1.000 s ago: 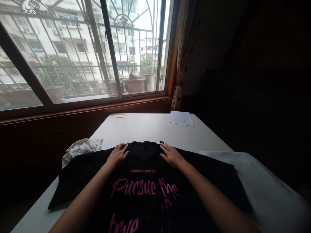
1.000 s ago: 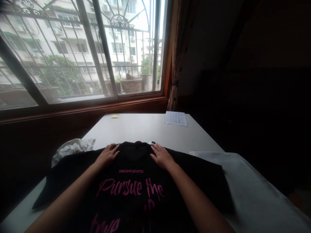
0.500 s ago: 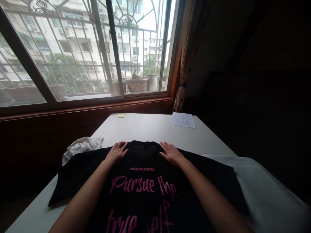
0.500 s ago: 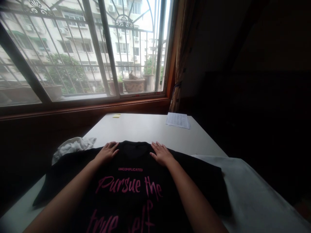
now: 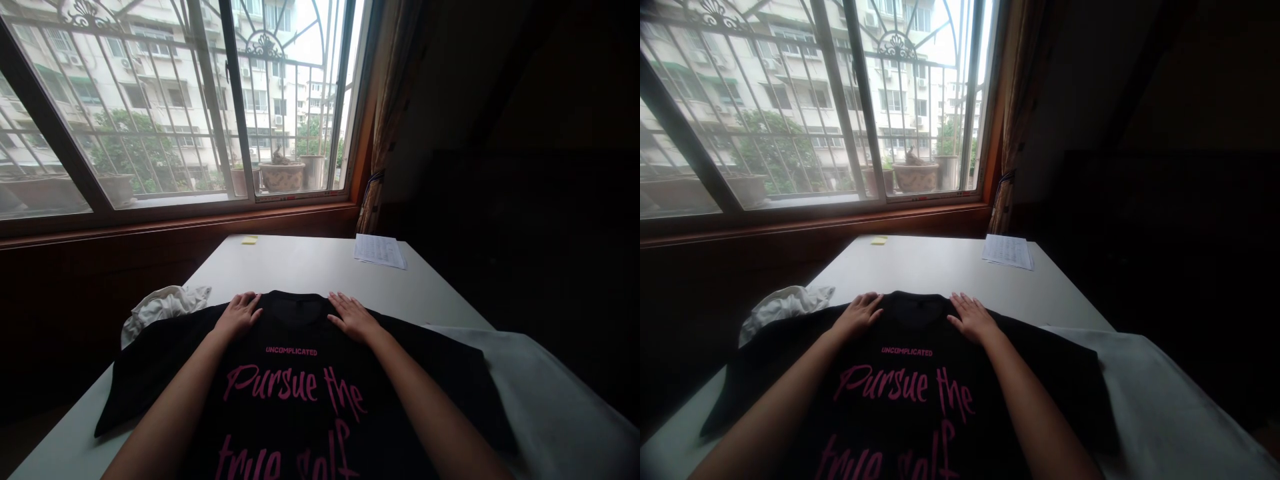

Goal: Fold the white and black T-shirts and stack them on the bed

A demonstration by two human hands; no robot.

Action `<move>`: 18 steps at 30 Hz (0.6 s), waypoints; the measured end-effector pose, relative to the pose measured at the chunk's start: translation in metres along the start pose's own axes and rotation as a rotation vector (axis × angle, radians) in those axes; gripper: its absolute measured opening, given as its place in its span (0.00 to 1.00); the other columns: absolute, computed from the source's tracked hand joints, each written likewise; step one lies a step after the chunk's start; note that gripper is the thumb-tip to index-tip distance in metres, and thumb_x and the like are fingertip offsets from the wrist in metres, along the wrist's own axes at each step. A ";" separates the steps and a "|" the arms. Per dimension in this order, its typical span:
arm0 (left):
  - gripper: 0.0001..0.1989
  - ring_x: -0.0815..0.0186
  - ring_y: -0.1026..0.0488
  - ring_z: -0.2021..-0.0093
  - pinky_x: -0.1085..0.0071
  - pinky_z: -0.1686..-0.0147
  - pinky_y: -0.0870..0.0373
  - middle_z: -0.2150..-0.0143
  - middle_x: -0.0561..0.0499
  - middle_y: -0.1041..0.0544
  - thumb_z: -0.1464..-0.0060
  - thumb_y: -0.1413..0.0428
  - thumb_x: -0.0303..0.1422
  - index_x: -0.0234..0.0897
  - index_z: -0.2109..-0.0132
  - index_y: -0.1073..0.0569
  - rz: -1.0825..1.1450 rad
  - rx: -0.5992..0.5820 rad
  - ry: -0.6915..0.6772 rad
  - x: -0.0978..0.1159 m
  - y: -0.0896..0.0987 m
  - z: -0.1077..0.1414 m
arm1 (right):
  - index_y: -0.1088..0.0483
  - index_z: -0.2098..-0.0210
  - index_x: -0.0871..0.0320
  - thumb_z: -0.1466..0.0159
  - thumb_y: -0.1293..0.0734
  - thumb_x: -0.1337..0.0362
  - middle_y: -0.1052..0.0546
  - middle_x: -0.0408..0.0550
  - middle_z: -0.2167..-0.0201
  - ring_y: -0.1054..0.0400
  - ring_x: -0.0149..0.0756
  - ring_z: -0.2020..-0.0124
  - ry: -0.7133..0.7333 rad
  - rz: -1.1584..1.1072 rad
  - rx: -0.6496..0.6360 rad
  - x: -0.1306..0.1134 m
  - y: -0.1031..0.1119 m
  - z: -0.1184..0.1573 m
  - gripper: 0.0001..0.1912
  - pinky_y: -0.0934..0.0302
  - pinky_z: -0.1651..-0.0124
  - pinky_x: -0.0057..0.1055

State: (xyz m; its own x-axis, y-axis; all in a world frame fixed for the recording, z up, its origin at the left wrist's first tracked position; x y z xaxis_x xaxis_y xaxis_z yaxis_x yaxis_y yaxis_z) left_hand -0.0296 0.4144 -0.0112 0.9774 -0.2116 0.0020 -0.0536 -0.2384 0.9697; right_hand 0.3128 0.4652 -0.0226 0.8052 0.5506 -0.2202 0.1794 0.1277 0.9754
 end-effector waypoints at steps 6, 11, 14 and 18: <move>0.29 0.52 0.37 0.38 0.57 0.33 0.48 0.35 0.41 0.33 0.32 0.57 0.47 0.38 0.31 0.38 0.029 0.007 0.022 -0.003 0.001 -0.001 | 0.58 0.25 0.47 0.30 0.53 0.37 0.56 0.41 0.24 0.65 0.41 0.24 -0.006 0.007 0.000 0.004 0.000 -0.009 0.39 0.69 0.25 0.48; 0.29 0.53 0.38 0.38 0.58 0.33 0.48 0.35 0.43 0.33 0.32 0.57 0.47 0.40 0.30 0.38 0.037 0.007 0.039 -0.002 0.003 -0.001 | 0.57 0.25 0.48 0.30 0.54 0.37 0.56 0.42 0.24 0.65 0.41 0.24 -0.016 0.013 0.004 0.010 -0.001 -0.018 0.40 0.69 0.25 0.49; 0.29 0.52 0.38 0.38 0.57 0.33 0.48 0.36 0.42 0.33 0.32 0.57 0.46 0.39 0.30 0.38 0.032 0.012 0.049 -0.001 0.003 0.000 | 0.56 0.26 0.48 0.30 0.55 0.37 0.55 0.42 0.25 0.64 0.42 0.24 -0.024 0.016 0.016 0.012 -0.002 -0.021 0.40 0.68 0.25 0.50; 0.28 0.52 0.38 0.37 0.55 0.33 0.49 0.35 0.43 0.33 0.32 0.57 0.46 0.41 0.31 0.38 0.031 0.018 0.050 0.000 0.003 0.000 | 0.54 0.26 0.49 0.30 0.54 0.37 0.53 0.43 0.25 0.61 0.42 0.25 -0.039 0.030 0.061 0.012 -0.001 -0.020 0.40 0.67 0.26 0.50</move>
State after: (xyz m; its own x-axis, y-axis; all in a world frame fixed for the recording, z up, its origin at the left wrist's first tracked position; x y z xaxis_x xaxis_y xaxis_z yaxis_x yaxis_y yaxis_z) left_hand -0.0294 0.4139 -0.0080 0.9842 -0.1716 0.0443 -0.0869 -0.2494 0.9645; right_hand 0.3111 0.4888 -0.0260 0.8317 0.5210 -0.1920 0.1882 0.0607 0.9802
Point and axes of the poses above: each hand's wrist, its own z-axis away from the middle knuckle, its own y-axis out of the back of the hand, x = y × z, the point moved 7 cm from there along -z, towards the middle knuckle
